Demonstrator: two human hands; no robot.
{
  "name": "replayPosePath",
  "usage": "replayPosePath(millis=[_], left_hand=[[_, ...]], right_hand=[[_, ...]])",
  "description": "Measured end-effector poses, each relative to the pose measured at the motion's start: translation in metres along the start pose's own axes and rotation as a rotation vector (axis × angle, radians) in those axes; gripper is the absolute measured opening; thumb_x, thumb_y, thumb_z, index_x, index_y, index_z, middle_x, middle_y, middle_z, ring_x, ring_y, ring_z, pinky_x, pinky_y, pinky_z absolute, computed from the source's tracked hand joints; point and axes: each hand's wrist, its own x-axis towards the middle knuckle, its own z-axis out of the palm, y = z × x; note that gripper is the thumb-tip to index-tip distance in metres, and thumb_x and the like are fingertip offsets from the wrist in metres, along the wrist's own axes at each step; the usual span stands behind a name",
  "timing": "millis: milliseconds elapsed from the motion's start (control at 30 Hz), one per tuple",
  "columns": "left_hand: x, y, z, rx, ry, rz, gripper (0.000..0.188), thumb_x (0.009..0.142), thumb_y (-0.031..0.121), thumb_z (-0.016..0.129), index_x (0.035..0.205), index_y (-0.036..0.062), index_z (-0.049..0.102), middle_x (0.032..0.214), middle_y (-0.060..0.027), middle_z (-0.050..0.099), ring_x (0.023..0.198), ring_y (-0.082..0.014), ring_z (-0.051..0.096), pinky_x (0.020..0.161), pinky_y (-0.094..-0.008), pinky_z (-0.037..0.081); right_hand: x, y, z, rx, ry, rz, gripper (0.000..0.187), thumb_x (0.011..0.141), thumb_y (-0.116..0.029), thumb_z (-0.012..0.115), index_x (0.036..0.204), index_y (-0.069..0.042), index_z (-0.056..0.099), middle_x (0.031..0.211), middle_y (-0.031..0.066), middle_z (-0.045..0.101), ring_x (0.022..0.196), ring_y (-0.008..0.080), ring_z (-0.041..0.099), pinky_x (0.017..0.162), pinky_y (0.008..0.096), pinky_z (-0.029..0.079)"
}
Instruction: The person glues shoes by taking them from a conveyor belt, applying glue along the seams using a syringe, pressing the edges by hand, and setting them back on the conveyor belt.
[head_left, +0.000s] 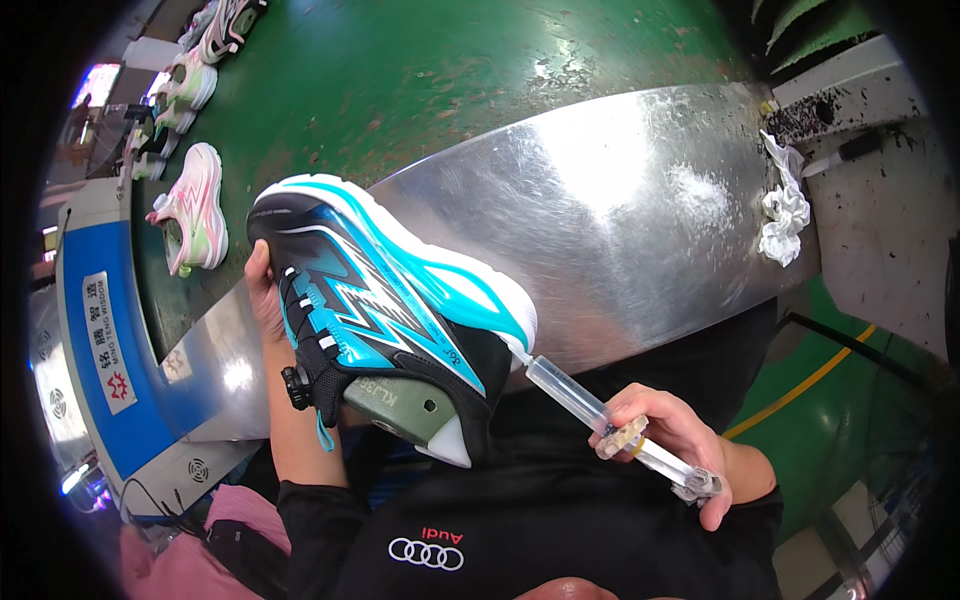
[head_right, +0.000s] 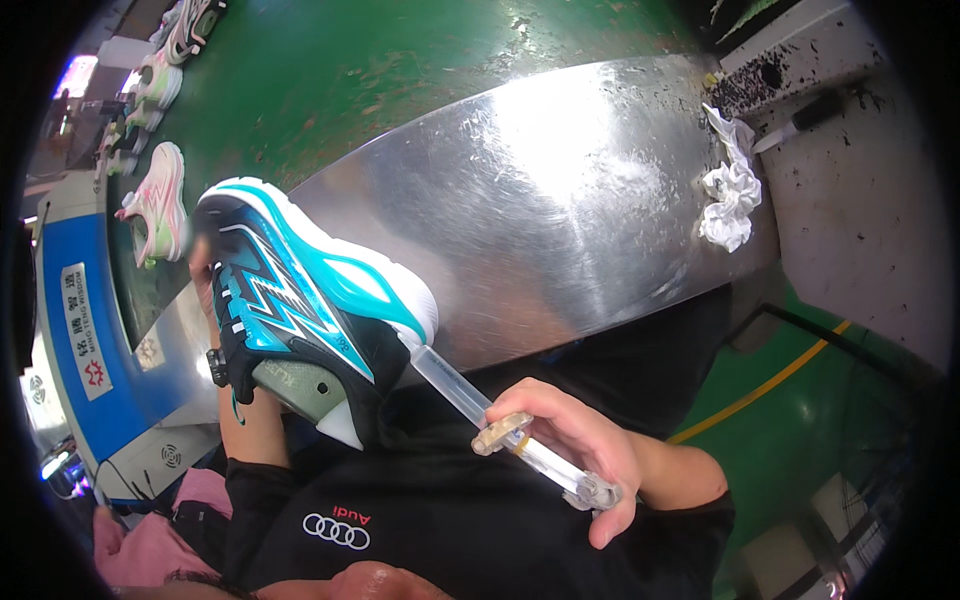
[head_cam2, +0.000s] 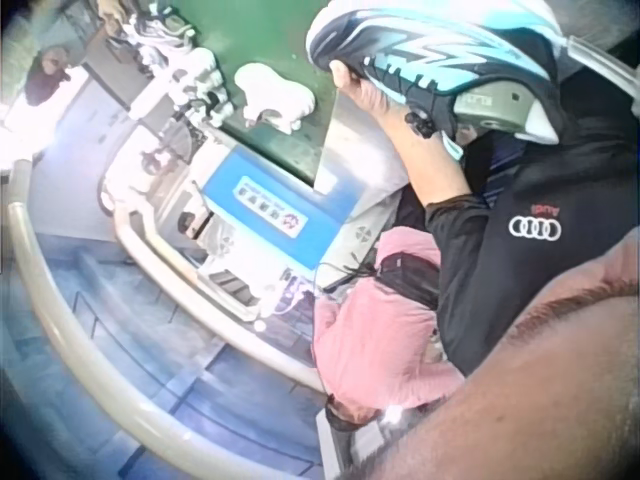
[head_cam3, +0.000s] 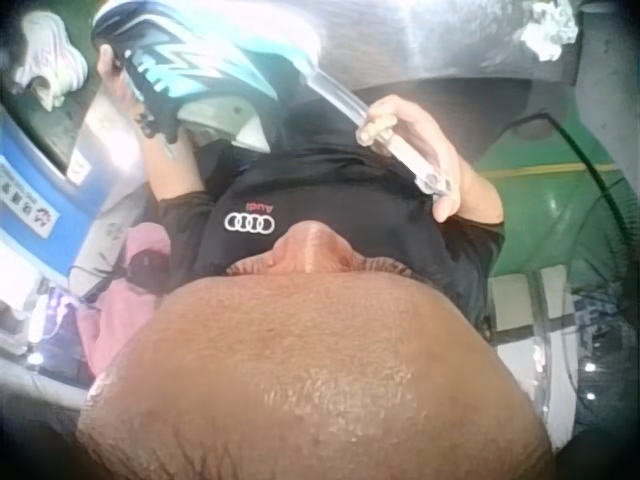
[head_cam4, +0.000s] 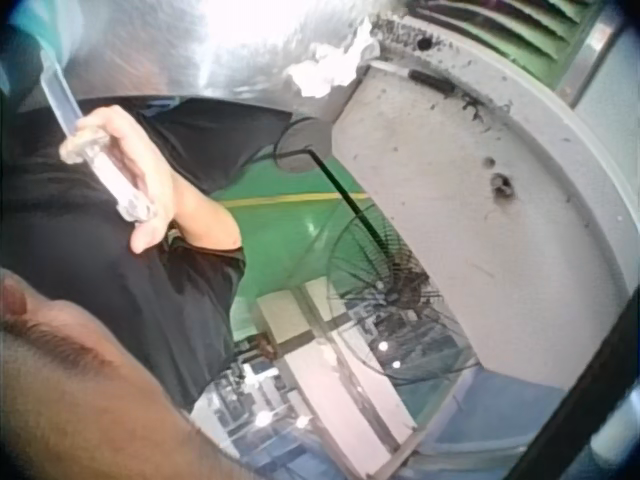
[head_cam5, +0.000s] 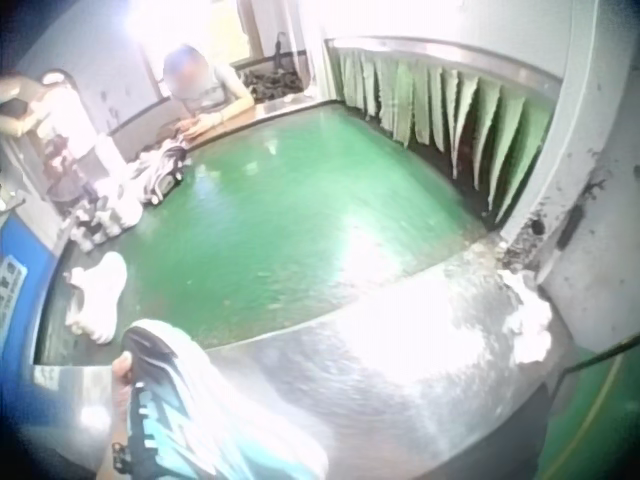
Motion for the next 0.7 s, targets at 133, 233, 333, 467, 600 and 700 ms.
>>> replayPosePath(millis=[133,233,333,467,600,700], left_hand=[[-0.014,0.011,-0.020,0.067,-0.015,-0.066,0.051,0.085,0.037,0.058,0.125,0.0051,0.051,0.118,-0.0151,0.060,0.103,-0.0298,0.061,0.088,-0.0482,0.052],[-0.027,0.021,-0.046,0.133,0.060,-0.080,0.050,0.089,0.037,0.052,0.125,0.0016,0.050,0.117,-0.0177,0.059,0.103,-0.0317,0.061,0.088,-0.0488,0.051],[-0.043,0.030,-0.072,0.246,0.102,-0.062,0.047,0.090,0.031,0.051,0.125,-0.0004,0.047,0.117,-0.0184,0.059,0.103,-0.0313,0.061,0.089,-0.0462,0.050],[-0.069,0.034,-0.090,0.368,0.089,-0.036,0.041,0.091,0.020,0.051,0.126,-0.0009,0.044,0.117,-0.0168,0.057,0.105,-0.0261,0.059,0.092,-0.0392,0.048],[-0.096,0.023,-0.089,0.414,0.109,0.043,0.037,0.093,0.018,0.049,0.124,-0.0010,0.045,0.120,-0.0161,0.055,0.107,-0.0248,0.057,0.093,-0.0376,0.047],[-0.115,0.019,-0.086,0.361,0.201,-0.031,0.032,0.095,0.015,0.044,0.124,-0.0004,0.046,0.120,-0.0133,0.056,0.108,-0.0234,0.057,0.094,-0.0364,0.047]], right_hand=[[0.000,0.007,-0.007,0.022,-0.018,-0.031,0.115,0.058,-0.054,0.081,0.135,0.011,0.025,0.125,0.0162,0.036,0.117,0.0244,0.042,0.099,0.0357,0.033],[0.001,0.010,-0.010,0.035,-0.020,-0.036,0.114,0.058,-0.052,0.082,0.136,0.010,0.025,0.125,0.0153,0.037,0.117,0.0230,0.041,0.100,0.0350,0.032],[0.001,0.014,-0.012,0.061,-0.008,-0.048,0.113,0.059,-0.050,0.083,0.137,0.008,0.024,0.126,0.0144,0.037,0.117,0.0218,0.041,0.100,0.0341,0.031],[0.003,0.022,-0.012,0.080,-0.014,-0.003,0.112,0.059,-0.046,0.084,0.138,0.005,0.024,0.125,0.0126,0.038,0.117,0.0205,0.040,0.100,0.0326,0.029],[0.006,0.031,-0.012,-0.091,0.008,-0.003,0.111,0.056,-0.050,0.082,0.138,0.002,0.028,0.120,0.0085,0.041,0.099,0.0161,0.042,0.086,0.0271,0.032],[0.008,0.035,-0.011,-0.237,0.014,-0.024,0.111,0.055,-0.055,0.080,0.137,0.002,0.030,0.112,0.0051,0.041,0.080,0.0130,0.034,0.077,0.0258,0.031]])
